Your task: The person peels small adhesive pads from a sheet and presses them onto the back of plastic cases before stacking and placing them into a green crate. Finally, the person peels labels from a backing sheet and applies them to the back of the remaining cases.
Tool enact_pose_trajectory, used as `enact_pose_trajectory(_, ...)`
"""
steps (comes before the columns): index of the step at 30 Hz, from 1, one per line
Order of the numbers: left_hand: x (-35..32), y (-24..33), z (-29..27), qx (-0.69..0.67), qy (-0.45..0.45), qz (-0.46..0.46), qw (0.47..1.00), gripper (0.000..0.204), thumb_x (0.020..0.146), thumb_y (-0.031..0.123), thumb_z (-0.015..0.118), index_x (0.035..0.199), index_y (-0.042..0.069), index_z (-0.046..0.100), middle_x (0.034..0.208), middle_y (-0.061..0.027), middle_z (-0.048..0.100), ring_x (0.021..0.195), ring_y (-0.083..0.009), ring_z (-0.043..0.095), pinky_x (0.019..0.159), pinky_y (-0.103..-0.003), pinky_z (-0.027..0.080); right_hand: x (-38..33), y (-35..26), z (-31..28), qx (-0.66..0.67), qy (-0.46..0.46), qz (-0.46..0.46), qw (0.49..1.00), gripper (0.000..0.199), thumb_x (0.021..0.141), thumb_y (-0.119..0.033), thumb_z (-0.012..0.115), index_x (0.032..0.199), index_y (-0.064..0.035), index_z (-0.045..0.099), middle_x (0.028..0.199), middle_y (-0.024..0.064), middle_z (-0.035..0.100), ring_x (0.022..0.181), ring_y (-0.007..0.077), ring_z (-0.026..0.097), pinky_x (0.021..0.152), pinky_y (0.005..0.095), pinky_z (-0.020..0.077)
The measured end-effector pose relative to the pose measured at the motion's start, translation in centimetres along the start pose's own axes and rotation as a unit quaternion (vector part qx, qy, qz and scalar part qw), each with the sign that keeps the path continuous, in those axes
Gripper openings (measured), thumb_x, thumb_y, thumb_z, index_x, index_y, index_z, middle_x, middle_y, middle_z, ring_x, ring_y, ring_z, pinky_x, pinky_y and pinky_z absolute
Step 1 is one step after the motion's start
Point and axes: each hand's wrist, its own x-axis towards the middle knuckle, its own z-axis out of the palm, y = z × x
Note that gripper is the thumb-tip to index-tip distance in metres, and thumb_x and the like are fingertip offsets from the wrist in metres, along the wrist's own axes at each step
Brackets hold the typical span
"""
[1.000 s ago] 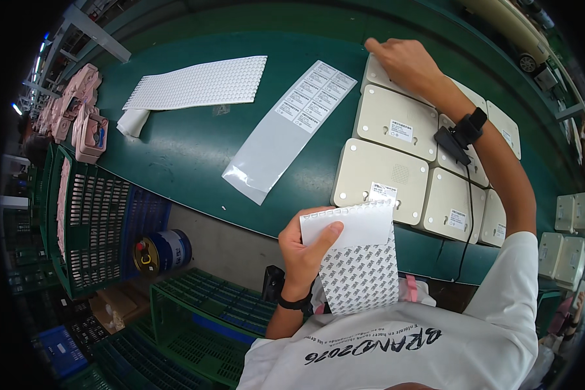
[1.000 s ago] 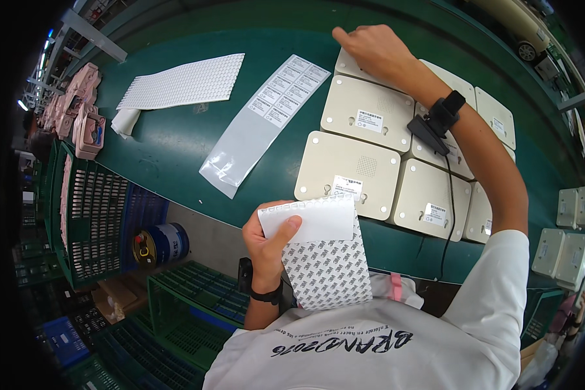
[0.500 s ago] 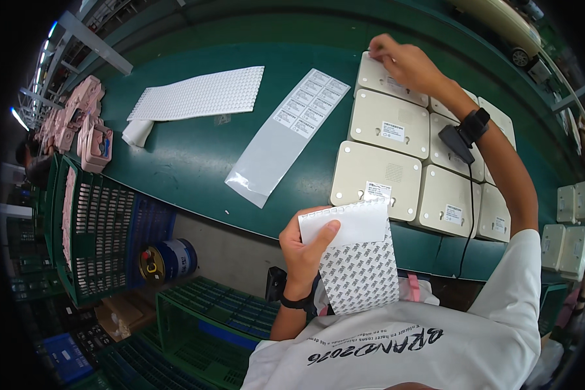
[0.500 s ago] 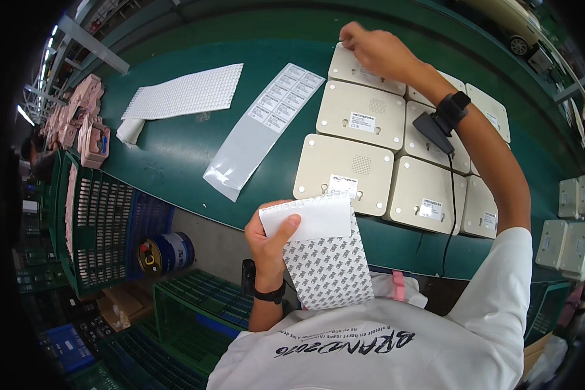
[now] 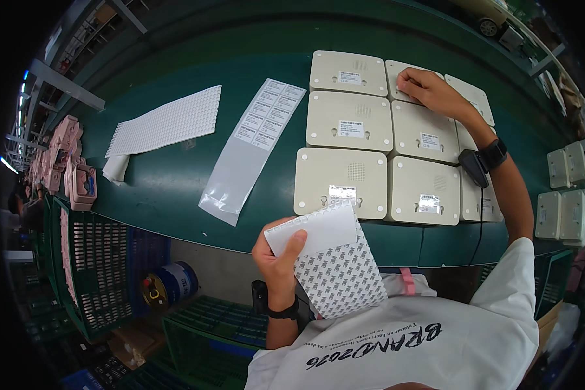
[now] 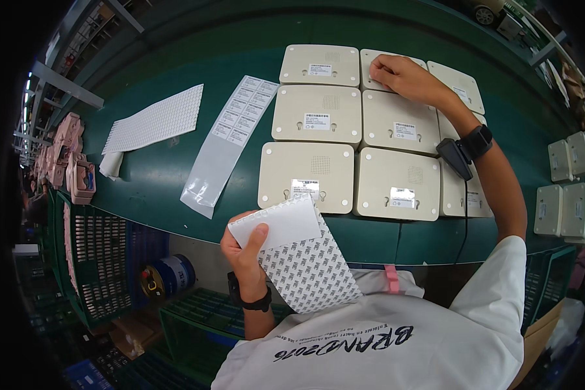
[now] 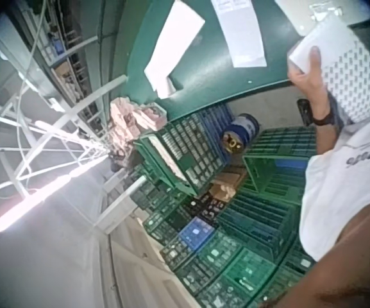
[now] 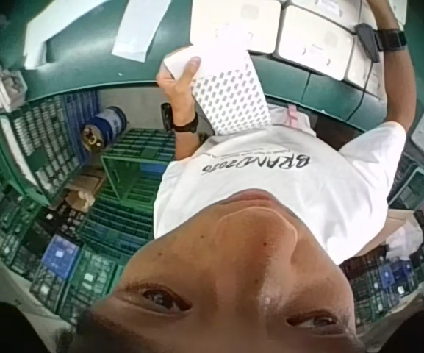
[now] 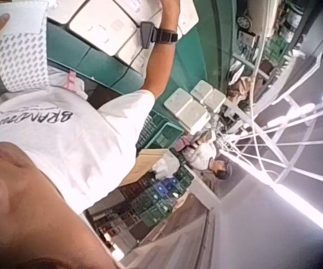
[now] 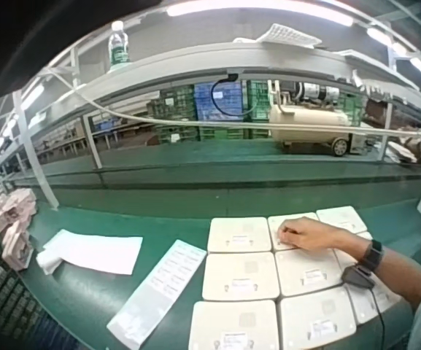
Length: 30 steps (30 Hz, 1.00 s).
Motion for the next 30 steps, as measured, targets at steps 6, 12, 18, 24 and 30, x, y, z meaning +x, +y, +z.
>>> enact_pose_trajectory(6, -0.3, 0.1, 0.3, 0.007, 0.016, 0.003, 1.000, 0.025, 0.085, 0.005, 0.074, 0.107, -0.004, 0.064, 0.095, -0.0092, 0.070, 0.081, -0.0107, 0.064, 0.074, -0.025, 0.052, 0.5, 0.6, 0.2, -0.045, 0.002, -0.043, 0.998, 0.018, 0.103, -0.020, 0.048, 0.095, -0.0069, 0.057, 0.078, 0.0008, 0.051, 0.070, 0.0113, 0.044, 0.066, 0.0282, 0.0386)
enact_pose_trajectory(12, -0.2, 0.2, 0.3, 0.008, 0.016, 0.003, 1.000, 0.025, 0.085, 0.005, 0.074, 0.106, -0.004, 0.064, 0.094, -0.0093, 0.070, 0.080, -0.0109, 0.064, 0.074, -0.025, 0.052, 0.2, -0.8, 0.0, -0.089, -0.010, -0.040, 0.995, 0.015, 0.102, -0.018, 0.050, 0.096, -0.0056, 0.058, 0.081, 0.0057, 0.057, 0.071, 0.0163, 0.049, 0.067, 0.0309, 0.0406)
enact_pose_trajectory(18, -0.1, 0.1, 0.2, 0.008, 0.014, 0.003, 1.000, 0.025, 0.085, 0.005, 0.074, 0.107, -0.004, 0.064, 0.094, -0.0093, 0.070, 0.080, -0.0107, 0.064, 0.073, -0.025, 0.052, -1.7, -1.5, 1.0, -0.192, 0.033, -0.049, 0.980, 0.014, 0.099, -0.013, 0.053, 0.099, -0.0029, 0.062, 0.093, 0.0139, 0.065, 0.081, 0.0254, 0.060, 0.072, 0.0349, 0.0474)
enact_pose_trajectory(24, -0.6, 1.6, 1.2, -0.040, 0.011, -0.018, 0.999, 0.024, 0.085, 0.005, 0.074, 0.106, -0.003, 0.064, 0.094, -0.0091, 0.070, 0.080, -0.0109, 0.064, 0.073, -0.025, 0.052, -2.7, -1.5, 0.8, -0.283, 0.105, -0.182, 0.936, 0.020, 0.096, -0.010, 0.056, 0.110, -0.0021, 0.067, 0.106, 0.0173, 0.067, 0.095, 0.0323, 0.064, 0.082, 0.0351, 0.0523)
enact_pose_trajectory(30, -2.4, 3.4, 3.0, -0.049, -0.050, 0.024, 0.997, 0.023, 0.084, 0.002, 0.074, 0.104, -0.003, 0.063, 0.094, -0.0097, 0.070, 0.082, -0.0117, 0.065, 0.075, -0.026, 0.052, -9.0, -9.9, 3.2, 0.076, -0.037, -0.174, 0.981, 0.025, 0.093, -0.017, 0.065, 0.112, -0.0010, 0.067, 0.113, 0.0157, 0.068, 0.102, 0.0293, 0.065, 0.086, 0.0377, 0.0515)
